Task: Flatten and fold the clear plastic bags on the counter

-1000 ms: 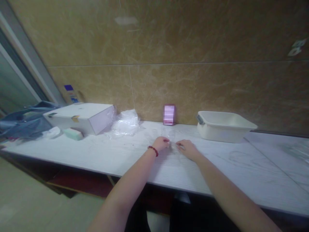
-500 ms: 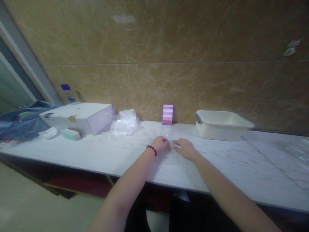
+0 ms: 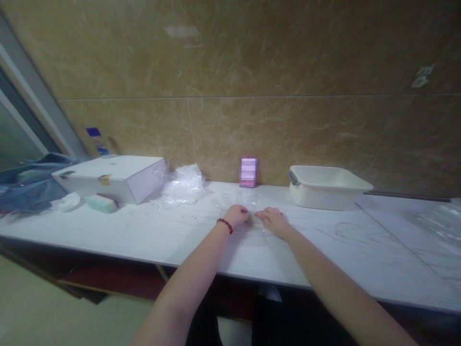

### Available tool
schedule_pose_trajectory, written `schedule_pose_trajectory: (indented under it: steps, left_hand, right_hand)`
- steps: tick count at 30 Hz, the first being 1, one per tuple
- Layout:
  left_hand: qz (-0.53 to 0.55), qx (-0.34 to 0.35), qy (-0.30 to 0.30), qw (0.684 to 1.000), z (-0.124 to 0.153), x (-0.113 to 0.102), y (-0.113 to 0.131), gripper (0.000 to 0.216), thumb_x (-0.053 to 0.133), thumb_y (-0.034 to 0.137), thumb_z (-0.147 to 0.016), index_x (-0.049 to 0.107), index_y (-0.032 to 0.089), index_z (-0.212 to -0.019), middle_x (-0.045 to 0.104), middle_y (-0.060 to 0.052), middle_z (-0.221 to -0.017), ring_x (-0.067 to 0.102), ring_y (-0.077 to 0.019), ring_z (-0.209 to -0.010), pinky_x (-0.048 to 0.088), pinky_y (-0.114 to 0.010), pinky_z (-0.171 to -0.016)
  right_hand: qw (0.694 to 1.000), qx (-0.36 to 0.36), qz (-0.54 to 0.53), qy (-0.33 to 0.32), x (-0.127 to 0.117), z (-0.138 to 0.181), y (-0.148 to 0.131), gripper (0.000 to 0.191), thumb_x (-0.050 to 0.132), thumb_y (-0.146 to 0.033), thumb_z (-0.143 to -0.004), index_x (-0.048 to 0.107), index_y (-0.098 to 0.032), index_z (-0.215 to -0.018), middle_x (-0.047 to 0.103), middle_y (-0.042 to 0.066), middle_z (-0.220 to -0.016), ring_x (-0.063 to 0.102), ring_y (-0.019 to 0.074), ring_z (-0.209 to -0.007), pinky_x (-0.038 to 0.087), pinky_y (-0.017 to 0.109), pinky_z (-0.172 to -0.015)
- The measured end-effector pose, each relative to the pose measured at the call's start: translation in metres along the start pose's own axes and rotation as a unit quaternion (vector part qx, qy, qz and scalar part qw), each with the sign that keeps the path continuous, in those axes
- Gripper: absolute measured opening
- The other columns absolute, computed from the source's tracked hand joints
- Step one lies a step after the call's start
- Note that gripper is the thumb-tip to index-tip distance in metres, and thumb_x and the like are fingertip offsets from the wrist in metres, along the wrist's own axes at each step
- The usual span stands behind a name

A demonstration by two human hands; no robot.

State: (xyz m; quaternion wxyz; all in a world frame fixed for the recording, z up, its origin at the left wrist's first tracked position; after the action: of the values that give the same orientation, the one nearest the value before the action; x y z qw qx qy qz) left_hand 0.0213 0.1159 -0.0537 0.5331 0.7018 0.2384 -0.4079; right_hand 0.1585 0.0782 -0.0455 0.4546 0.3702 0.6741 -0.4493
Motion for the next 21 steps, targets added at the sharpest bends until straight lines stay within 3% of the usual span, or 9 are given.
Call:
schedule_pose_trajectory:
  steps: [9, 17, 21]
  left_hand:
    - [-0.009, 0.009, -0.003, 1.0, 0.003, -0.004, 0.004, 0.031, 0.052, 0.017, -0.062, 0.062, 0.014, -0.092, 0.063, -0.005, -0.088, 0.056, -0.015, -0.081, 0.041, -0.022, -0.074]
    - [-0.04, -0.003, -0.014, 0.999, 0.005, -0.014, -0.004, 0.026, 0.056, 0.021, -0.061, 0.064, 0.016, -0.085, 0.064, -0.005, -0.085, 0.056, -0.0146, -0.077, 0.041, -0.021, -0.071]
    - [-0.068, -0.028, 0.001, 0.997, 0.009, -0.024, -0.01, 0.023, 0.055, 0.022, -0.063, 0.064, 0.018, -0.084, 0.063, -0.006, -0.087, 0.055, -0.0159, -0.083, 0.038, -0.023, -0.077]
  right_hand:
    - [1.0, -0.009, 0.009, -0.012, 0.001, 0.001, -0.001, 0.034, 0.039, -0.045, -0.076, 0.05, -0.035, -0.106, 0.048, 0.003, -0.1, 0.039, 0.0197, -0.095, 0.031, 0.034, -0.077]
    - [0.998, -0.018, -0.004, -0.056, 0.004, -0.002, 0.008, 0.039, 0.04, -0.051, -0.073, 0.048, -0.036, -0.108, 0.046, 0.004, -0.103, 0.041, 0.0199, -0.095, 0.03, 0.035, -0.08]
    - [0.998, -0.017, -0.002, -0.068, 0.005, -0.005, 0.011, 0.042, 0.042, -0.052, -0.071, 0.047, -0.037, -0.11, 0.046, 0.004, -0.102, 0.042, 0.0199, -0.094, 0.03, 0.036, -0.081]
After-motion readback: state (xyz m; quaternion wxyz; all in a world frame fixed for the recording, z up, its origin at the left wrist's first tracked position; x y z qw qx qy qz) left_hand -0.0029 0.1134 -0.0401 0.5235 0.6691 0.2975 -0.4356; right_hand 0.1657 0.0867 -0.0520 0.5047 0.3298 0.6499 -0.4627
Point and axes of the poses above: each hand's wrist, its own z-axis away from the middle knuckle, its own x-axis out of the palm, y = z × x, the point moved 6 cm from there along -z, towards the middle knuckle
